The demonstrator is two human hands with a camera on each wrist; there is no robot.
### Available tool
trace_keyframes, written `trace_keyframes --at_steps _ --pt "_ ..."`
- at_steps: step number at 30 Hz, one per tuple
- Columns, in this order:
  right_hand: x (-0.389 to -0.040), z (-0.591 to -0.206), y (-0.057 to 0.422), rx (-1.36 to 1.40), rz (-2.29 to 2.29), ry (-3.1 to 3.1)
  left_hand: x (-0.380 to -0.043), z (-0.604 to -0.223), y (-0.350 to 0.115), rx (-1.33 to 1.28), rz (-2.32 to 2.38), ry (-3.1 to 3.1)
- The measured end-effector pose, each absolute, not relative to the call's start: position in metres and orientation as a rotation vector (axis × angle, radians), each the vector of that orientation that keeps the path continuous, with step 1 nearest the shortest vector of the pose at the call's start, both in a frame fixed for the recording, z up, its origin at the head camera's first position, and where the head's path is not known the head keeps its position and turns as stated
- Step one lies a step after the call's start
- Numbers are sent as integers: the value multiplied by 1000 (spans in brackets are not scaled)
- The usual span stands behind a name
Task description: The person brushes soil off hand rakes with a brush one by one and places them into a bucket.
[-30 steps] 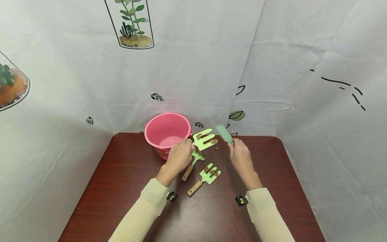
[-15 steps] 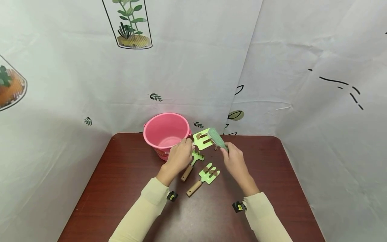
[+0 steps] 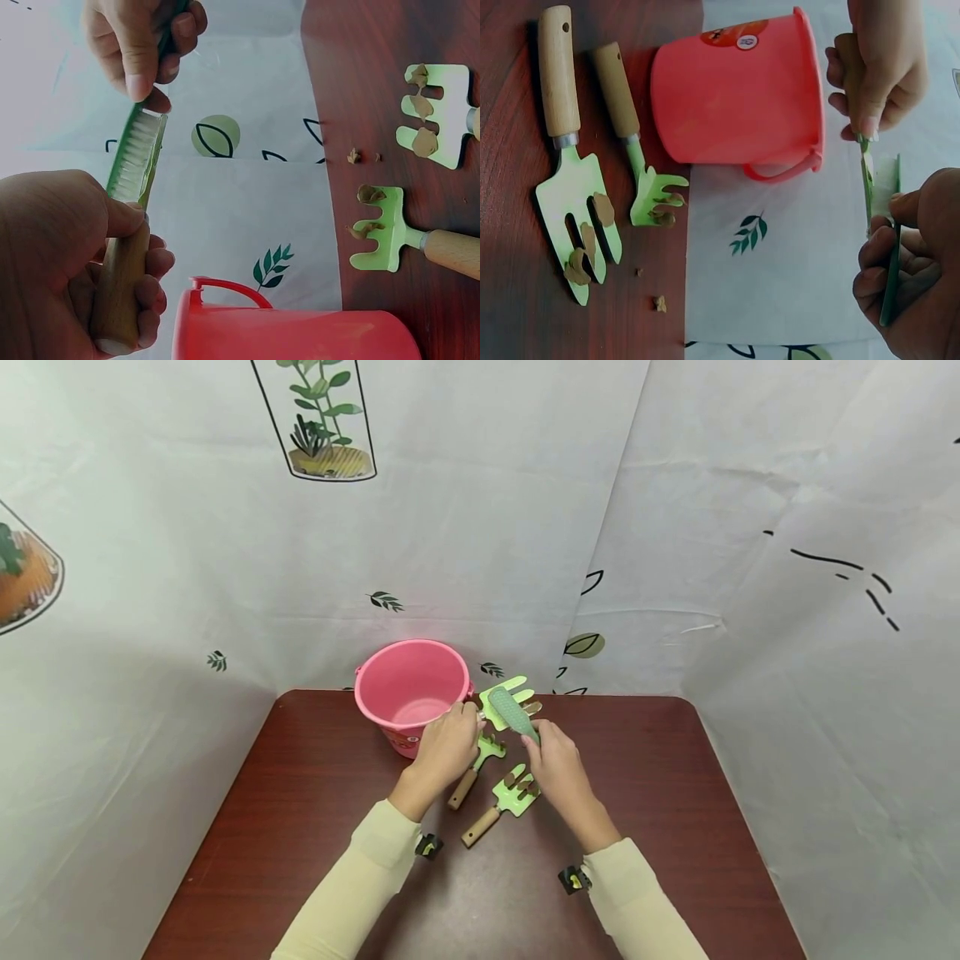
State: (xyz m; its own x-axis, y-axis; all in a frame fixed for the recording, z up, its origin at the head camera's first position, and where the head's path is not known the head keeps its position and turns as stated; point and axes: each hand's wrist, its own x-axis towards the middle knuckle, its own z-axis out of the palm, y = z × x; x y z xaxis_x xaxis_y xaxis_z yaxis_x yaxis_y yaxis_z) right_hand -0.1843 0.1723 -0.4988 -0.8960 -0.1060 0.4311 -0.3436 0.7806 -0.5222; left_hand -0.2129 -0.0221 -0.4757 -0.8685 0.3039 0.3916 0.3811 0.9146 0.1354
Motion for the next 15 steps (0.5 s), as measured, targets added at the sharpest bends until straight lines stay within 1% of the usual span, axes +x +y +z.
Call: trace_keyframes --at_steps 15 --pt "-186 -498 185 282 759 -2572 -211 -476 -23 -507 -309 -2749"
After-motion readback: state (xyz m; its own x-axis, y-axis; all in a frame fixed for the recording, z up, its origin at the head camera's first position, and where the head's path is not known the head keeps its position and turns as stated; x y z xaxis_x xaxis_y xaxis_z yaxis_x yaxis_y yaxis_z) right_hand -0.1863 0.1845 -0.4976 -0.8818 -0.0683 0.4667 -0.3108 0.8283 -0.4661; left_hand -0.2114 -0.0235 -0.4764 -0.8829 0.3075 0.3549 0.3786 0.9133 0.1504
